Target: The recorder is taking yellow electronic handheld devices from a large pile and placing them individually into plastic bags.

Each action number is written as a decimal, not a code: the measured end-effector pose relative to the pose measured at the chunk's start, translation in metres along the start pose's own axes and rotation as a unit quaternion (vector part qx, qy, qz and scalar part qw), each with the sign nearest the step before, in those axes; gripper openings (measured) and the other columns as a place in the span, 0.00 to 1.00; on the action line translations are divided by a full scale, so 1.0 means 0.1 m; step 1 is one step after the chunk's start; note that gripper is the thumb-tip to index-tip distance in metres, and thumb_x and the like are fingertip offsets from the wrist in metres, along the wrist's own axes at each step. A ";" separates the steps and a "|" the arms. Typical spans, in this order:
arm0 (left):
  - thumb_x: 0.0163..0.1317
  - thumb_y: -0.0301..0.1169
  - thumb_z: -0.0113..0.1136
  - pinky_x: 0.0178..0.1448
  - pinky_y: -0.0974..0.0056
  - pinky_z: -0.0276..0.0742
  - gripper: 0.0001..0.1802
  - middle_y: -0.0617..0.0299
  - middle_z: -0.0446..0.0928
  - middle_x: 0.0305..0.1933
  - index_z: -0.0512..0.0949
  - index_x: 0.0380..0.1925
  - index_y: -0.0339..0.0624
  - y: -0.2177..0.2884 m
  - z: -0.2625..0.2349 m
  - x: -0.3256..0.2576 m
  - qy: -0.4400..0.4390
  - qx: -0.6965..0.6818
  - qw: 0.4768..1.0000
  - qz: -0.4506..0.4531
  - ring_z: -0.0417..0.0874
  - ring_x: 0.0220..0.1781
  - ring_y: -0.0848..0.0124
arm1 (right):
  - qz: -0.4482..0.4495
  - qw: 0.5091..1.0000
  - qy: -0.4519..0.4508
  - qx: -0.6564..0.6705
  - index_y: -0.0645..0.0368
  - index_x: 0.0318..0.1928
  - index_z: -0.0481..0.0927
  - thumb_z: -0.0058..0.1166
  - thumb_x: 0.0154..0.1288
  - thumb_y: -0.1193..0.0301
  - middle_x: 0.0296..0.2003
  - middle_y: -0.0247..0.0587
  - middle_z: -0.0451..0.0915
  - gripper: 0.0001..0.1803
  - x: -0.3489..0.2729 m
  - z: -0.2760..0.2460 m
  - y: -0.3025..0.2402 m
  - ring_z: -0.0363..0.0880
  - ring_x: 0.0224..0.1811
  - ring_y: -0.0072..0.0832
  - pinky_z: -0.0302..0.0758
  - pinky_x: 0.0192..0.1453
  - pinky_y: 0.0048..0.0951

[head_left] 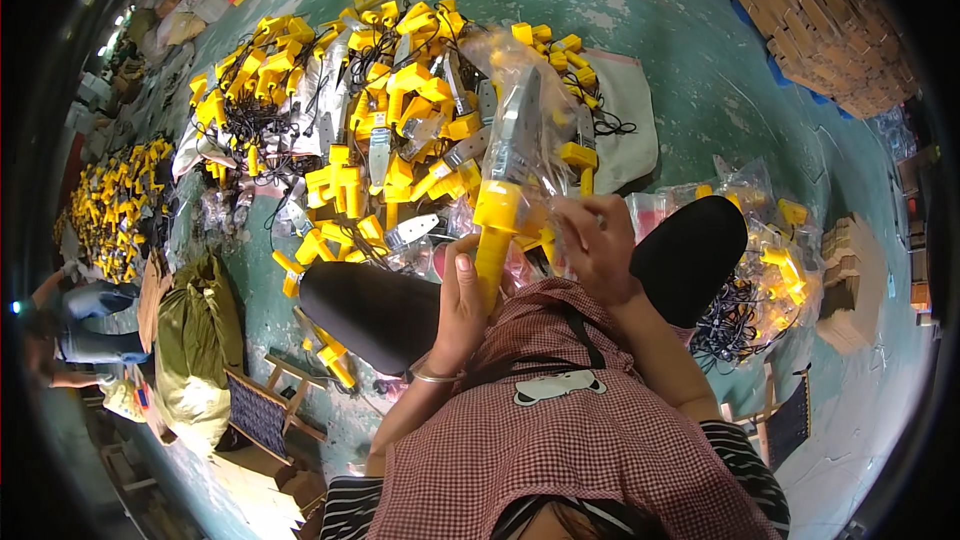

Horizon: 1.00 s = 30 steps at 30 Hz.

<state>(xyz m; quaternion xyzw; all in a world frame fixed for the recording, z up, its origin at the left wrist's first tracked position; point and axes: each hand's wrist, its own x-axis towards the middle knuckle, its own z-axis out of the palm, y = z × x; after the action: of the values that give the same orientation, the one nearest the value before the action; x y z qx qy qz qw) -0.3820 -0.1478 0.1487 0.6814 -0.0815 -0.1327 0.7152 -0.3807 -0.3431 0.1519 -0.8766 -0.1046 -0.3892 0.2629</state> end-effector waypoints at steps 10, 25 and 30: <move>0.69 0.60 0.22 0.14 0.77 0.55 0.38 0.52 0.73 0.24 0.55 0.61 0.37 0.15 -0.05 -0.03 -0.003 -0.224 0.970 -0.093 0.60 0.10 0.79 | -0.018 1.000 -0.014 -0.009 0.56 0.34 0.75 0.58 0.51 0.73 0.33 0.38 0.75 0.09 -0.03 0.23 0.28 0.73 0.34 0.36 0.69 0.40 0.39; 0.67 0.63 0.22 0.09 0.78 0.53 0.41 0.61 0.66 0.15 0.60 0.59 0.37 0.11 -0.34 -0.14 -0.095 -0.384 0.903 -0.170 0.59 0.08 0.80 | 0.184 0.977 -0.104 0.026 0.62 0.29 0.76 0.56 0.56 0.68 0.25 0.50 0.78 0.10 0.07 0.54 0.32 0.79 0.29 0.46 0.74 0.33 0.41; 0.66 0.65 0.24 0.11 0.76 0.52 0.43 0.62 0.66 0.16 0.49 0.68 0.43 0.18 -0.31 0.05 0.078 -0.056 0.995 0.011 0.57 0.08 0.80 | 0.336 0.866 -0.279 0.242 0.64 0.32 0.77 0.56 0.57 0.66 0.26 0.53 0.78 0.11 -0.11 0.46 -0.07 0.78 0.30 0.49 0.74 0.34 0.40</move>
<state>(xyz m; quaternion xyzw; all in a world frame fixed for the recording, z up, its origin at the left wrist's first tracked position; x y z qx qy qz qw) -0.3663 -0.1196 0.1642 0.6480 -0.0256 -0.0751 0.7575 -0.3621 -0.3126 0.1208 -0.8397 0.0370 0.0210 0.5413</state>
